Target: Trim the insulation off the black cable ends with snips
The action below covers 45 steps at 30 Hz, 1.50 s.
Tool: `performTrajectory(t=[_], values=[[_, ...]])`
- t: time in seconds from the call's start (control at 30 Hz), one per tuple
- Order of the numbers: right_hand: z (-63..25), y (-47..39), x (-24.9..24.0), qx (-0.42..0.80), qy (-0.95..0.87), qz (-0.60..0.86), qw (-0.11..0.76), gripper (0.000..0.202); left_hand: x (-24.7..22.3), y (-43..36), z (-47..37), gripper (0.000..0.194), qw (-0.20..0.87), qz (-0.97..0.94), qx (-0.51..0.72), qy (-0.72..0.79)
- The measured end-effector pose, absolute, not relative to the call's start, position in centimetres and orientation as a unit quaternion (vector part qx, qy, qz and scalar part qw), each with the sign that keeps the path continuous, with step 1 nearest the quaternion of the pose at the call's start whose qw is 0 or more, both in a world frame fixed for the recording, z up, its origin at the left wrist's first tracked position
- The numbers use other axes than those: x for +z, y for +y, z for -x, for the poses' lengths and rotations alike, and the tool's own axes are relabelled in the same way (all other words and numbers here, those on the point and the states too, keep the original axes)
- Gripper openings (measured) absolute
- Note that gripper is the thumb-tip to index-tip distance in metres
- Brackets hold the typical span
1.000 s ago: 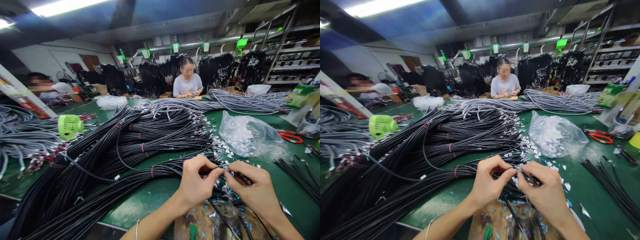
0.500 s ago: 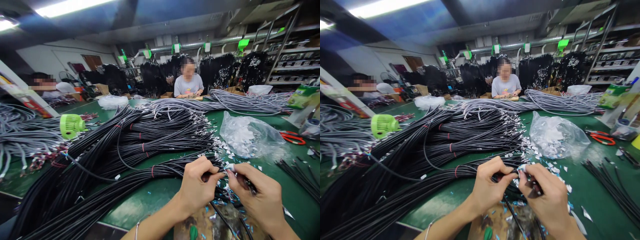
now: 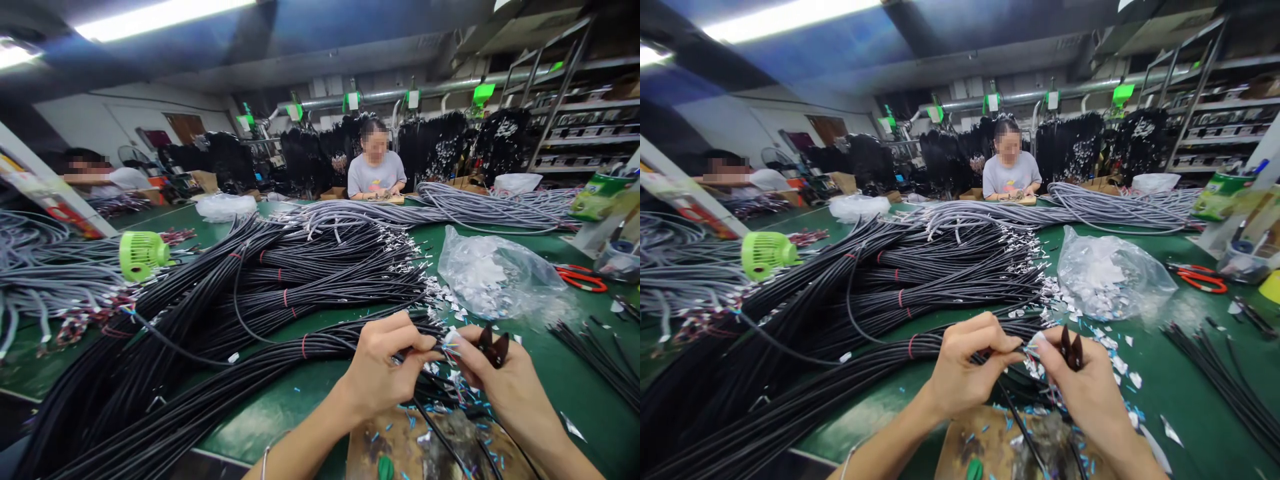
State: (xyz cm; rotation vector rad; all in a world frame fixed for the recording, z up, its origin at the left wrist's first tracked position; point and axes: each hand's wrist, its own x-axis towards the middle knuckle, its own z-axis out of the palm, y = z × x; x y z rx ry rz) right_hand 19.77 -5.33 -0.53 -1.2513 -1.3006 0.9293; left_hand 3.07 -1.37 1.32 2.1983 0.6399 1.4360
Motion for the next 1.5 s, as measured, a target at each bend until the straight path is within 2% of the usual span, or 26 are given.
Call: performTrajectory(t=[0.13, 0.3, 0.57, 0.77, 0.9, 1.17, 1.33, 1.5], values=[[-20.0, -5.5, -0.7, 0.192, -0.608, 0.551, 0.539, 0.03, 1.7, -1.4, -2.7, 0.01, 0.188, -0.773, 0.55, 0.254], [-20.5, -5.4, -1.1, 0.094, -0.703, 0.518, 0.477, 0.026, 1.9, -1.5, -2.5, 0.012, 0.178, -0.77, 0.551, 0.268], [-20.2, -5.7, -0.3, 0.088, -0.702, 0.517, 0.482, 0.025, 1.7, -1.5, -2.7, 0.012, 0.142, -0.786, 0.541, 0.262], [-19.9, -5.4, -0.1, 0.195, -0.69, 0.51, 0.474, 0.027, 0.8, -1.2, -2.8, 0.015, -0.008, -0.809, 0.543, 0.226], [-19.9, -5.2, -0.4, 0.184, -0.672, 0.528, 0.485, 0.027, 0.5, -1.2, -2.8, 0.015, -0.065, -0.816, 0.532, 0.215], [-19.9, -5.6, -0.5, 0.07, -0.682, 0.504, 0.525, 0.016, 0.9, -1.9, -3.1, 0.009, -0.001, -0.8, 0.54, 0.262], [-19.7, -5.7, -0.3, 0.026, -0.697, 0.485, 0.527, 0.013, 1.4, -2.0, -3.0, 0.013, 0.044, -0.816, 0.514, 0.261], [-19.8, -5.8, -0.6, 0.016, -0.707, 0.467, 0.531, 0.012, 2.0, -2.1, -2.9, 0.024, 0.16, -0.813, 0.471, 0.301]])
